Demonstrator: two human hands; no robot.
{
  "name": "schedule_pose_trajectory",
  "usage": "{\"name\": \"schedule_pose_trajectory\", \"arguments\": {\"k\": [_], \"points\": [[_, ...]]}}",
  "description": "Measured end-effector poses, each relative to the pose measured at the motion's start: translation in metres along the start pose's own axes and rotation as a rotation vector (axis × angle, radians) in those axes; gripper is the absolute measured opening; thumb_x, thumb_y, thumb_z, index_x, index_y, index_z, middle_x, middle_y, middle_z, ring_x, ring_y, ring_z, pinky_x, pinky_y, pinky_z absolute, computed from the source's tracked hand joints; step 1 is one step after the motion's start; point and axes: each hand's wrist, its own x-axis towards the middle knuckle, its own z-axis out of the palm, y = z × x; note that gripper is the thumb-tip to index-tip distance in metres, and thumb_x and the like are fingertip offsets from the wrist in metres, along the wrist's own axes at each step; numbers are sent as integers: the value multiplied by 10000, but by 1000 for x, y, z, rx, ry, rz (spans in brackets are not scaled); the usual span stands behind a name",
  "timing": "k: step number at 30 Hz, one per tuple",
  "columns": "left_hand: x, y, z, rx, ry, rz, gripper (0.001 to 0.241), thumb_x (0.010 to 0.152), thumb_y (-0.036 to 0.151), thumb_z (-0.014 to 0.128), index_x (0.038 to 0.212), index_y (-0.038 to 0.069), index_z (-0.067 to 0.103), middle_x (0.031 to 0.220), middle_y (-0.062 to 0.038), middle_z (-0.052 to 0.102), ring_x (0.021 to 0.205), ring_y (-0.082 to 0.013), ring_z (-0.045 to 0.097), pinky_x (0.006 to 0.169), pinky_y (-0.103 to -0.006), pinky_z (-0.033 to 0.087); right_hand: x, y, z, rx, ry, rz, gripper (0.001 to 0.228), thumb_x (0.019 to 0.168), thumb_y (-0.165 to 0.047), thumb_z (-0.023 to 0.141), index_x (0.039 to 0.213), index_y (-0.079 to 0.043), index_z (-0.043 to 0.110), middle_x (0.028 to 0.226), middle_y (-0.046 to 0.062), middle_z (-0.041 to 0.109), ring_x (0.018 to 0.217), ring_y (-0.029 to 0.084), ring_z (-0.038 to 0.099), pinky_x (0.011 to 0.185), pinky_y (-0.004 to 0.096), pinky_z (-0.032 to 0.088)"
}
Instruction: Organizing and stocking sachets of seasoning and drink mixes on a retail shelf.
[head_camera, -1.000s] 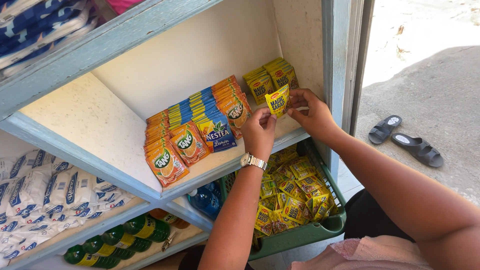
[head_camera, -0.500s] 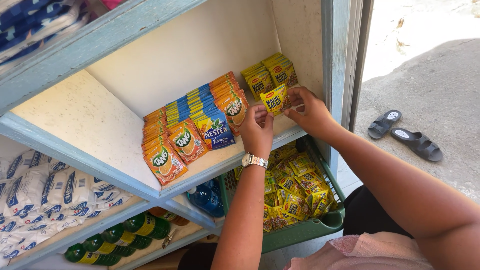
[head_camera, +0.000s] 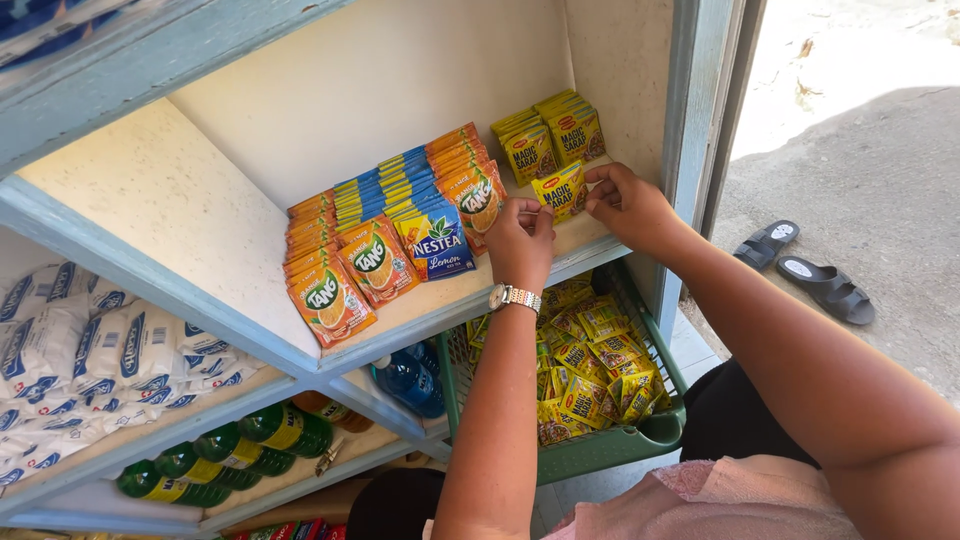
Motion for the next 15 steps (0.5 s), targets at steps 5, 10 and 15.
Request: {"name": "schedule_pose_trajectory", "arguments": {"k": [5,10,15], "points": [[6,-18,7,-37,-30,-7,123,900,113,722,946,8,676,755,-92,749,631,-148,733,586,-292,574,16,18,2,59,-22,56,396,932,-58,634,1321,-21,566,1031,44,671,939,115,647,841,273,530],[10,-27,11,-15,-29,71,126,900,96,706,973,-7,708,784,-97,760,661,-157,744,617,-296,587,27,8,3,164,-55,174,453,882,4,607,1331,-19,552,1016,42,632,872,118,612,742,281,530],[11,-35,12,46,-32,68,227,920,150,690,1072,-9,744,849,-138,780,711,-191,764,659,-320,598,40,20,6,157,-80,221,482,873,-18,630,1348,-27,542,976,59,626,779,150,591,690,293,517]]}}
